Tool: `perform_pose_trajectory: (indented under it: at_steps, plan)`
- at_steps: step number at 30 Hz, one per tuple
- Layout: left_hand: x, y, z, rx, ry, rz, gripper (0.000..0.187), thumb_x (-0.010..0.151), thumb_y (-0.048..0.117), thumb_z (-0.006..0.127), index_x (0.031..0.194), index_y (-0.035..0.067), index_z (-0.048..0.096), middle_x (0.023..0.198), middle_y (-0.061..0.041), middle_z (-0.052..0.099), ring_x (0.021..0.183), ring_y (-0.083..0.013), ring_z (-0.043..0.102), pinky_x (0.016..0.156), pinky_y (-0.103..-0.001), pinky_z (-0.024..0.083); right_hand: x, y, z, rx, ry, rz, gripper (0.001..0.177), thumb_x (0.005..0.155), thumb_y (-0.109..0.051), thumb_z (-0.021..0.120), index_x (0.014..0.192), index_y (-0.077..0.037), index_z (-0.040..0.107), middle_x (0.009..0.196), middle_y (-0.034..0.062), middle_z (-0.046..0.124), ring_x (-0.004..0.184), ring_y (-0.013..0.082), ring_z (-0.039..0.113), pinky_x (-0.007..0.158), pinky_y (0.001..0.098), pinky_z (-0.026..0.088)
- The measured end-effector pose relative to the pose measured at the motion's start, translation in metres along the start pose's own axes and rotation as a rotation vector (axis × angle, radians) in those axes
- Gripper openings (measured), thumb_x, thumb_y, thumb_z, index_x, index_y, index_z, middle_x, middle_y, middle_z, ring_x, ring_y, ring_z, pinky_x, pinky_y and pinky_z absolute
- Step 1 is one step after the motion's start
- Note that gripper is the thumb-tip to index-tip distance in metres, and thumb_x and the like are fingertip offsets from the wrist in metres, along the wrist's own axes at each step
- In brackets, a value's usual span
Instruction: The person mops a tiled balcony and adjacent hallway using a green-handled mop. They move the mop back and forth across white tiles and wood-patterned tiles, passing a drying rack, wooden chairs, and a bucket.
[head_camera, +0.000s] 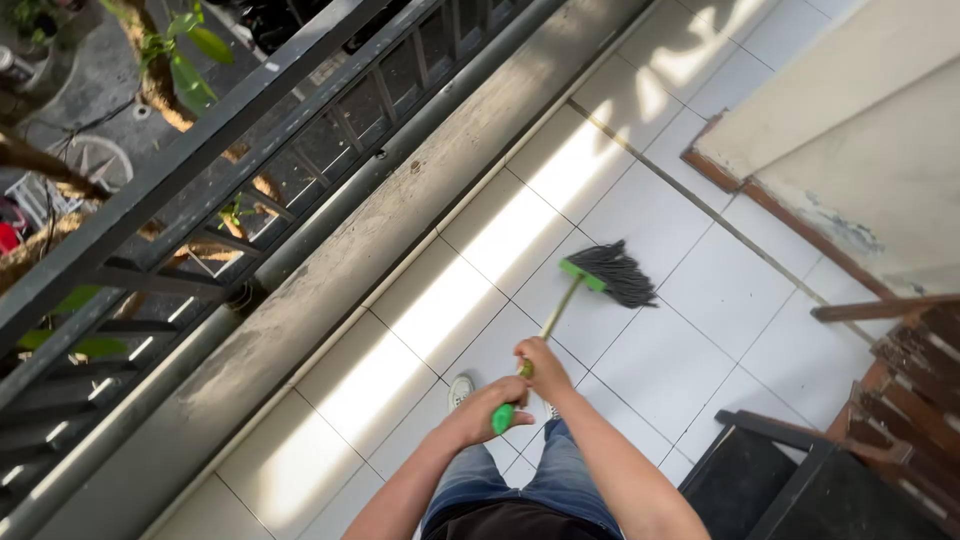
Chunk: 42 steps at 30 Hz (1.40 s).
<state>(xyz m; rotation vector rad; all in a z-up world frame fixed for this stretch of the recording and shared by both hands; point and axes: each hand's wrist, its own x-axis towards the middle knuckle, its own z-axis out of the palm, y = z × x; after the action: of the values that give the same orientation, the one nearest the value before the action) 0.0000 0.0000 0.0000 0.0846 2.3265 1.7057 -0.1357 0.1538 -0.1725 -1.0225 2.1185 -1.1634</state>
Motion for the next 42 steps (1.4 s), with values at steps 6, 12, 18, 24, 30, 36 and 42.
perform_pose_trajectory:
  at_steps: [6, 12, 18, 24, 30, 36, 42]
  plan:
    - [-0.126, 0.024, -0.058, 0.106, 0.148, -0.158, 0.035, 0.090, 0.041, 0.079, 0.098, 0.014, 0.058, 0.114, -0.006, 0.070, 0.141, -0.0263, 0.058, 0.091, -0.034, 0.054, 0.027, -0.110, 0.111, -0.003, -0.282, -0.141, 0.017, 0.084, -0.017, 0.071, 0.091, -0.017, 0.056, 0.083, -0.0011, 0.058, 0.084, 0.0228, 0.055, 0.066, 0.0388, 0.041]
    - [-0.174, 0.014, -0.001, 0.207, 0.142, -0.201, 0.008, 0.094, 0.020, 0.064, 0.090, 0.015, 0.060, 0.117, -0.004, 0.077, 0.139, -0.0221, 0.060, 0.085, -0.034, 0.058, -0.048, -0.132, 0.143, -0.056, -0.174, -0.152, 0.014, 0.069, -0.018, 0.060, 0.075, -0.018, 0.047, 0.069, -0.0039, 0.054, 0.067, 0.0235, 0.054, 0.071, 0.0397, 0.042]
    - [-0.185, 0.013, 0.095, 0.247, -0.166, 0.023, 0.012, 0.095, 0.010, 0.058, 0.106, 0.005, 0.059, 0.119, -0.015, 0.068, 0.144, -0.0319, 0.050, 0.082, -0.048, 0.058, -0.179, -0.117, 0.119, -0.095, 0.021, 0.060, 0.018, 0.060, -0.020, 0.052, 0.076, -0.021, 0.043, 0.070, -0.0080, 0.045, 0.069, 0.0191, 0.048, 0.091, 0.0374, 0.043]
    - [-0.202, 0.015, 0.192, 0.238, -0.582, 0.236, 0.023, 0.081, -0.003, 0.062, 0.098, 0.008, 0.053, 0.113, -0.018, 0.067, 0.150, -0.0294, 0.045, 0.078, -0.048, 0.053, -0.329, -0.102, 0.121, -0.114, 0.238, 0.320, 0.012, 0.073, -0.009, 0.052, 0.077, -0.019, 0.055, 0.073, -0.0031, 0.059, 0.076, 0.0222, 0.058, 0.084, 0.0381, 0.044]
    - [-0.241, -0.001, 0.223, 0.114, -0.659, 0.295, 0.012, 0.090, 0.007, 0.062, 0.100, 0.011, 0.057, 0.124, -0.014, 0.064, 0.140, -0.0344, 0.054, 0.100, -0.044, 0.049, -0.411, -0.107, 0.162, -0.170, 0.272, 0.471, 0.017, 0.077, -0.012, 0.059, 0.092, -0.018, 0.056, 0.080, -0.0057, 0.062, 0.084, 0.0198, 0.059, 0.091, 0.0388, 0.046]
    - [-0.302, -0.016, 0.154, 0.164, -0.646, 0.325, 0.018, 0.102, 0.022, 0.062, 0.093, 0.011, 0.052, 0.117, -0.011, 0.065, 0.139, -0.0325, 0.056, 0.094, -0.044, 0.051, -0.376, -0.148, 0.232, -0.234, 0.247, 0.461, 0.012, 0.082, -0.013, 0.057, 0.093, -0.020, 0.056, 0.083, -0.0038, 0.058, 0.084, 0.0211, 0.056, 0.087, 0.0386, 0.045]
    - [-0.403, -0.038, 0.010, 0.254, -0.517, 0.180, 0.019, 0.101, 0.027, 0.066, 0.096, 0.011, 0.056, 0.124, -0.010, 0.067, 0.139, -0.0289, 0.055, 0.091, -0.046, 0.053, -0.258, -0.201, 0.353, -0.262, 0.265, 0.308, 0.005, 0.091, -0.023, 0.056, 0.094, -0.022, 0.060, 0.089, 0.0003, 0.060, 0.090, 0.0275, 0.059, 0.082, 0.0437, 0.044]
